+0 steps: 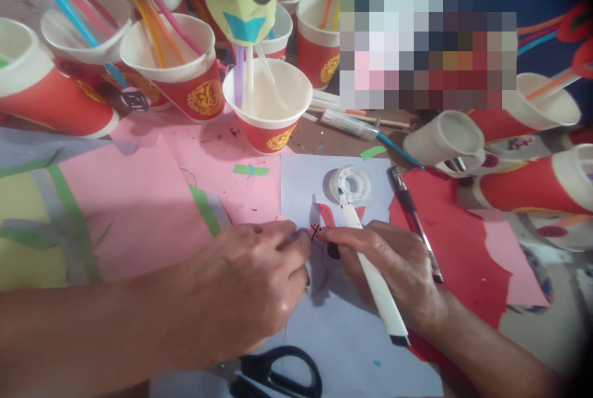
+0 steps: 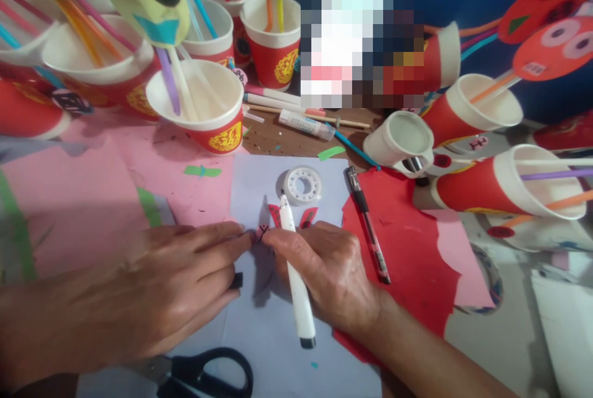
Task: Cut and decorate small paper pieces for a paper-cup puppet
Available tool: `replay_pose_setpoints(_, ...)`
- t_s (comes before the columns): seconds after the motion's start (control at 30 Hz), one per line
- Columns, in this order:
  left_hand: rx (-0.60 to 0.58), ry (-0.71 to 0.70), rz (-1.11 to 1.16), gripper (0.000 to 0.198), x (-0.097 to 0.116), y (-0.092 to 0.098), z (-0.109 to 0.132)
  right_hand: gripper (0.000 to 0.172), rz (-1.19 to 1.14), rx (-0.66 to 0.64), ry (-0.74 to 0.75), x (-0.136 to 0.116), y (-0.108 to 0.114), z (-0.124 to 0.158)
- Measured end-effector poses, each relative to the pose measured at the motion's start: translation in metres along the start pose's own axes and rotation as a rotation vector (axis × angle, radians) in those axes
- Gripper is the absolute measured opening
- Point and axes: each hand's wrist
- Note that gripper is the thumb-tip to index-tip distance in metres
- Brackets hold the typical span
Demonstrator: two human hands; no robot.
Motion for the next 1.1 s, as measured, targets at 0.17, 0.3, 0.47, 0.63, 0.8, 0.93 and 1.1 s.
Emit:
replay_pose_setpoints(0.17,0.033,0.001,-0.010,0.002,0.002,-0.003,-0.001,0.022,0.007,-0.003,0.000,0.000,0.000,-0.001)
replay_pose_setpoints(0.3,0.026,0.018,-0.001,0.004,0.003,-0.002,-0.001,0.020,0.010,0.007,-0.012,-0.001,0.000,-0.001)
replay_pose_setpoints(0.47,-0.024,0.032,0.011,0.008,0.005,0.004,0.002,0.021,-0.008,0.005,-0.023,-0.001,0.000,-0.002)
replay_pose_setpoints(0.63,-0.094,0.081,0.058,0.013,0.004,0.012,-0.001,0.021,-0.037,0.004,-0.022,-0.002,0.000,-0.004)
replay_pose_setpoints(0.8,-0.132,0.071,0.050,0.015,0.003,0.010,-0.005,0.020,-0.033,0.023,-0.027,-0.001,-0.001,-0.003)
replay_pose_setpoints(0.93,-0.045,0.046,0.054,0.009,0.002,0.001,-0.003,0.022,-0.022,-0.008,-0.030,-0.001,-0.001,-0.002)
replay_pose_setpoints(1.1,0.001,0.011,0.010,0.008,0.001,-0.001,-0.002,0.020,-0.020,0.004,-0.036,-0.001,-0.001,-0.001)
Point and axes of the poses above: each hand's wrist, its own z-axis away from the middle knuckle, its own y-axis out of the back of the hand, x = y × z, and after that the axes turned 10 degrees about x, right-handed
